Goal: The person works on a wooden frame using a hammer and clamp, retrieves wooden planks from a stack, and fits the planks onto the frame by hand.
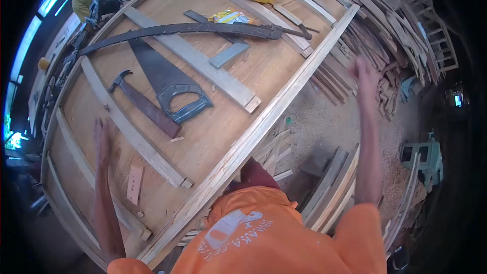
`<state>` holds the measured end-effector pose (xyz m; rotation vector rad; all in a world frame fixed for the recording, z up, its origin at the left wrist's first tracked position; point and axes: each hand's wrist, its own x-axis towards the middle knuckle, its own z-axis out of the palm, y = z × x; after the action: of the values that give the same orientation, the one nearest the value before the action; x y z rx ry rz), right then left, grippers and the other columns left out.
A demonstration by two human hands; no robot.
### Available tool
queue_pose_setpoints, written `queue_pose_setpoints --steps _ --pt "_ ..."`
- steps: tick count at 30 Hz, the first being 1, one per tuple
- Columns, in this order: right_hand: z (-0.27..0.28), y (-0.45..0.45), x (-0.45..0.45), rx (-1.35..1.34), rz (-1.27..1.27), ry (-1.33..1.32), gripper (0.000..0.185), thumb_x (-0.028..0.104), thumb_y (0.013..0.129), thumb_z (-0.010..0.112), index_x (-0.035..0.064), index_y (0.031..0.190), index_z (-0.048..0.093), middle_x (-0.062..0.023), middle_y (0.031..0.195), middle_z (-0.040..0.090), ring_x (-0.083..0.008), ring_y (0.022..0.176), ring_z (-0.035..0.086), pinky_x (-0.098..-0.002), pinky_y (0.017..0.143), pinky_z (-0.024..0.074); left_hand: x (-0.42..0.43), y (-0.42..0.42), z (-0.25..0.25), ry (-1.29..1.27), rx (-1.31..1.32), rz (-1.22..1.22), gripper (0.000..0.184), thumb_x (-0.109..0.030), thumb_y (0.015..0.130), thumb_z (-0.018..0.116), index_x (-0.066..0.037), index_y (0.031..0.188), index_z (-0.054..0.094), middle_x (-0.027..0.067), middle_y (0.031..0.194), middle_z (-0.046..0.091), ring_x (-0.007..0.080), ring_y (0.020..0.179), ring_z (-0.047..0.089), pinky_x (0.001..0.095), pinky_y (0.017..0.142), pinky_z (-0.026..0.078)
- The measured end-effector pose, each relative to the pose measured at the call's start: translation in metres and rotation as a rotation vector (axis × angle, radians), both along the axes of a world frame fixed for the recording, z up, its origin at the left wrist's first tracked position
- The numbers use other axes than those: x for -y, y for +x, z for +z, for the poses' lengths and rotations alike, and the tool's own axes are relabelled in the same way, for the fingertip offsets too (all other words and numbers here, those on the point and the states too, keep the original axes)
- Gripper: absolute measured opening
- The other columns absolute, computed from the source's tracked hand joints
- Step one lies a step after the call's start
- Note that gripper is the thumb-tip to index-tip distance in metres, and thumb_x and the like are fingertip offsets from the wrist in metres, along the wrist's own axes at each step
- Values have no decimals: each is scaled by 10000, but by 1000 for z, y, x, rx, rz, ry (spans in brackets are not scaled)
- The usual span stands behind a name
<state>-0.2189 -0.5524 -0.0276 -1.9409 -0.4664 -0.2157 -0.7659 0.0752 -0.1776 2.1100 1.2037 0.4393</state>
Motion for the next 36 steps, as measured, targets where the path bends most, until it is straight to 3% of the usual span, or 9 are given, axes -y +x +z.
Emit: queue_pose_setpoints --steps 5,8,13,17,20,22,23,25,36 --pt "-358 -208 202 -547 11 -649 199 213 996 631 36 912 668 -76 773 629 -205 725 588 -409 673 476 11 -10 18 27 -43 -49 1010 -687 1022 446 71 1646 208 223 1758 112 347 1636 47 446 1317 51" --pt "-439 -420 259 -992 152 -519 176 209 980 652 36 962 675 -80 817 647 -226 763 613 -426 691 502 14 2 13 -38 7 -20 1045 -715 1012 440 84 1642 201 241 1755 92 349 1636 41 448 1316 48" --pt "-442 -579 279 -1341 90 -357 192 204 954 688 35 1045 685 -87 891 677 -260 827 654 -455 720 547 15 12 13 20 -101 17 1099 -746 988 456 104 1635 197 257 1752 82 351 1635 49 435 1314 54" --pt "-441 -566 312 -1474 -100 -155 245 199 933 716 34 1112 694 -93 950 702 -287 878 687 -478 743 582 14 11 9 50 -95 25 1030 -674 991 528 111 1608 274 302 1663 331 407 1553 318 432 1263 270" --pt "-476 -475 347 -1343 70 63 320 205 929 729 8 1175 669 -85 994 712 -258 853 727 -416 694 632 -20 -3 -29 177 -67 -71 584 -532 1059 480 27 1188 591 213 1134 563 367 1168 516 487 1113 367" --pt "-452 -417 316 -1118 70 280 280 223 919 735 0 1077 671 -97 872 696 -212 753 730 -350 626 617 -1 5 -8 312 -269 -120 843 -633 1012 505 131 1366 529 359 1452 515 492 1394 458 532 1186 343" --pt "-475 -383 324 -1022 162 2 276 279 958 735 16 1016 674 -60 802 676 -181 677 690 -330 605 602 16 18 25 37 -302 8 960 -703 981 490 124 1469 463 345 1568 421 481 1491 362 527 1234 278" --pt "-432 -351 272 -1030 110 -8 302 316 975 732 21 1012 677 -48 806 674 -167 664 674 -314 596 587 22 14 10 180 -196 72 1093 -781 948 460 99 1584 333 300 1677 284 451 1575 222 530 1278 181" --pt "-409 -401 240 -705 534 -101 514 540 958 709 26 986 720 -21 779 670 -117 682 612 -305 591 512 33 10 22 33 -144 92 1191 -850 916 434 56 1651 194 239 1750 108 412 1624 43 612 1276 89"
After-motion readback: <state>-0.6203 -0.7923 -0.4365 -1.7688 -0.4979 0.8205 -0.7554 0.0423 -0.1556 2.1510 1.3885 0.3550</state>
